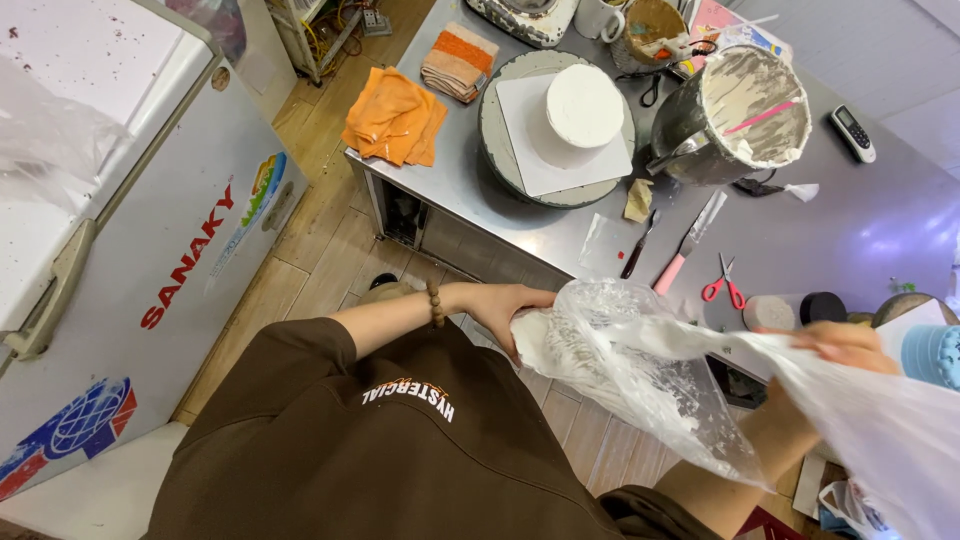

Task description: The recorder is preparing piping bags by filling them with icing or cream retrieved from a freezer and then cleaning the exterior of the bags with a towel.

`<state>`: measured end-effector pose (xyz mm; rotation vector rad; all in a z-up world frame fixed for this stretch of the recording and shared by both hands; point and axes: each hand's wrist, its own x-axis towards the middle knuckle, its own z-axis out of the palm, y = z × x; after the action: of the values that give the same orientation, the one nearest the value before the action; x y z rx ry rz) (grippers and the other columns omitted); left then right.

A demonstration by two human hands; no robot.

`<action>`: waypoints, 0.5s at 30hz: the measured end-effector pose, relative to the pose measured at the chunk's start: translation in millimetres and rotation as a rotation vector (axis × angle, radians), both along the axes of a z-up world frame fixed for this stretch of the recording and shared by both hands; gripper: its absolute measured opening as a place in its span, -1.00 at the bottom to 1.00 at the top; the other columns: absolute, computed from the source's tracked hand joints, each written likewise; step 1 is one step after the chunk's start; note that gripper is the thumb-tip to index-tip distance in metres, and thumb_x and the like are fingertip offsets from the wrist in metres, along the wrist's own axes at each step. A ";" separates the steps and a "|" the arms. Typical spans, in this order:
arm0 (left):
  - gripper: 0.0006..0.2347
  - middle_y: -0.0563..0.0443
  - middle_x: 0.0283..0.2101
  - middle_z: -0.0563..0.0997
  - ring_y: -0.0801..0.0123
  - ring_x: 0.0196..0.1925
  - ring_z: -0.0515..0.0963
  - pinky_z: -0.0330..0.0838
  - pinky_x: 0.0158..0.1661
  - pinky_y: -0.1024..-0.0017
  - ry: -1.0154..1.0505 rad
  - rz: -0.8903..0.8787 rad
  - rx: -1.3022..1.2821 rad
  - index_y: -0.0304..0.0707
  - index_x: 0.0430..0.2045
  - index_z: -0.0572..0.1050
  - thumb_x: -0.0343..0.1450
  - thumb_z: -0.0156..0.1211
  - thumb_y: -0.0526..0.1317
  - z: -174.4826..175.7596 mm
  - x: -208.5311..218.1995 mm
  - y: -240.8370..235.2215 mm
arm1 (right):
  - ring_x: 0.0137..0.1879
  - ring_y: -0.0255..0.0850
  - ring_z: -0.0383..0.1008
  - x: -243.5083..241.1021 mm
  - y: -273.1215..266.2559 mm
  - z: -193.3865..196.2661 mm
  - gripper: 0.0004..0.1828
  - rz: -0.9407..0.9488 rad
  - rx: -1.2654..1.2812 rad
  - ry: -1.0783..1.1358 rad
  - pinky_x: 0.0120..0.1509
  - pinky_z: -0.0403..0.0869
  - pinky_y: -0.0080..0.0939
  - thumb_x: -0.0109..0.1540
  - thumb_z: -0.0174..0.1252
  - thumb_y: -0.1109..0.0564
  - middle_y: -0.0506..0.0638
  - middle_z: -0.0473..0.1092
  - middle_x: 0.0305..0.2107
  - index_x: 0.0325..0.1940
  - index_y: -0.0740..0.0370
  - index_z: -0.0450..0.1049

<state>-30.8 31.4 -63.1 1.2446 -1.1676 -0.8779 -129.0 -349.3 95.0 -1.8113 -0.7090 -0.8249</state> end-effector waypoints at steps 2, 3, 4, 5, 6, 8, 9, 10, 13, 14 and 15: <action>-0.08 -0.08 0.23 0.56 0.34 0.26 0.54 0.43 0.24 0.38 -0.011 -0.015 0.048 -0.32 0.36 0.23 0.08 0.65 -0.18 0.3 -0.7 -1.3 | -0.09 -0.14 0.57 3.7 -9.4 -18.2 -0.67 0.210 0.031 0.148 0.02 0.68 -0.08 0.36 0.24 0.07 0.17 0.40 -0.11 0.11 0.28 0.40; -0.08 -0.08 0.23 0.56 0.34 0.26 0.54 0.43 0.24 0.38 -0.012 -0.014 0.048 -0.32 0.36 0.23 0.08 0.65 -0.18 -0.1 -0.4 -2.0 | -0.09 -0.14 0.57 3.9 -12.2 -26.8 -0.67 0.211 0.030 0.146 0.02 0.68 -0.08 0.36 0.24 0.07 0.17 0.40 -0.11 0.11 0.28 0.40; -0.07 -0.11 0.25 0.54 0.30 0.28 0.51 0.40 0.26 0.37 0.001 -0.034 0.040 -0.33 0.37 0.21 0.07 0.65 -0.14 -0.7 -0.7 -2.4 | -0.04 -0.15 0.58 3.4 -14.7 -35.7 -0.72 0.295 0.109 0.305 0.14 0.67 -0.03 0.38 0.23 0.10 0.15 0.41 -0.12 0.11 0.28 0.45; -0.05 -0.14 0.26 0.52 0.27 0.31 0.48 0.37 0.27 0.35 0.015 -0.054 0.033 -0.34 0.37 0.20 0.06 0.64 -0.10 -1.4 -1.1 -2.8 | 0.01 -0.16 0.59 3.0 -17.2 -44.6 -0.77 0.377 0.189 0.465 0.25 0.66 0.01 0.41 0.22 0.13 0.13 0.42 -0.13 0.10 0.27 0.50; -0.05 -0.14 0.26 0.52 0.27 0.31 0.48 0.37 0.27 0.35 0.015 -0.054 0.033 -0.34 0.37 0.20 0.06 0.64 -0.10 -17.0 -1.4 -8.5 | 0.01 -0.16 0.59 4.6 -12.5 -45.5 -0.77 0.377 0.189 0.465 0.25 0.66 0.01 0.41 0.22 0.13 0.13 0.42 -0.13 0.10 0.27 0.50; 0.01 -0.14 0.38 0.36 0.25 0.43 0.33 0.22 0.37 0.34 0.225 -0.137 -0.099 -0.34 0.43 0.08 0.13 0.49 0.16 -48.0 -2.0 -20.1 | 0.01 -0.14 0.59 8.1 -3.2 -47.0 -0.79 0.436 0.335 0.505 0.27 0.64 0.07 0.39 0.23 0.13 0.14 0.43 -0.13 0.05 0.27 0.47; 0.01 -0.14 0.38 0.36 0.25 0.43 0.33 0.22 0.37 0.34 0.225 -0.136 -0.100 -0.34 0.43 0.08 0.13 0.49 0.16 -52.3 -4.9 -23.8 | 0.01 -0.14 0.59 12.6 8.7 -46.1 -0.79 0.437 0.334 0.505 0.27 0.64 0.07 0.39 0.23 0.13 0.14 0.43 -0.13 0.05 0.27 0.47; -0.02 -0.13 0.42 0.31 0.26 0.46 0.29 0.18 0.40 0.34 0.328 -0.118 -0.083 -0.34 0.45 0.06 0.21 0.33 0.28 -56.1 -6.1 -27.6 | 0.02 -0.13 0.59 19.0 20.6 -44.9 -0.79 0.469 0.406 0.524 0.28 0.63 0.10 0.38 0.24 0.13 0.14 0.43 -0.13 0.03 0.26 0.46; -0.08 -0.17 0.42 0.30 0.23 0.45 0.31 0.24 0.37 0.29 0.429 -0.065 -0.033 -0.37 0.45 0.07 0.34 0.06 0.40 -29.8 -6.0 -28.6 | 0.01 -0.12 0.59 31.2 67.1 -33.9 -0.79 0.487 0.469 0.548 0.30 0.60 0.13 0.37 0.26 0.11 0.14 0.44 -0.14 -0.01 0.25 0.43; -0.13 -0.22 0.38 0.34 0.18 0.40 0.37 0.33 0.32 0.26 0.427 -0.034 0.000 -0.39 0.43 0.11 0.39 -0.04 0.40 -15.0 -6.0 -27.5 | 0.01 -0.13 0.58 34.1 86.6 -28.0 -0.78 0.470 0.461 0.554 0.32 0.59 0.13 0.36 0.26 0.09 0.13 0.44 -0.15 -0.03 0.24 0.42; -0.13 -0.22 0.38 0.34 0.18 0.40 0.37 0.33 0.32 0.26 0.428 -0.033 0.000 -0.39 0.43 0.11 0.39 -0.04 0.40 -8.4 -4.5 -29.4 | 0.01 -0.13 0.57 28.5 99.5 -19.9 -0.77 0.452 0.454 0.560 0.34 0.58 0.12 0.36 0.27 0.07 0.13 0.44 -0.16 -0.04 0.23 0.41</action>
<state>-35.3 2.0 -71.5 0.9757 -0.8453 -1.1039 -100.6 -249.8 75.1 -1.3025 -0.4806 -0.1370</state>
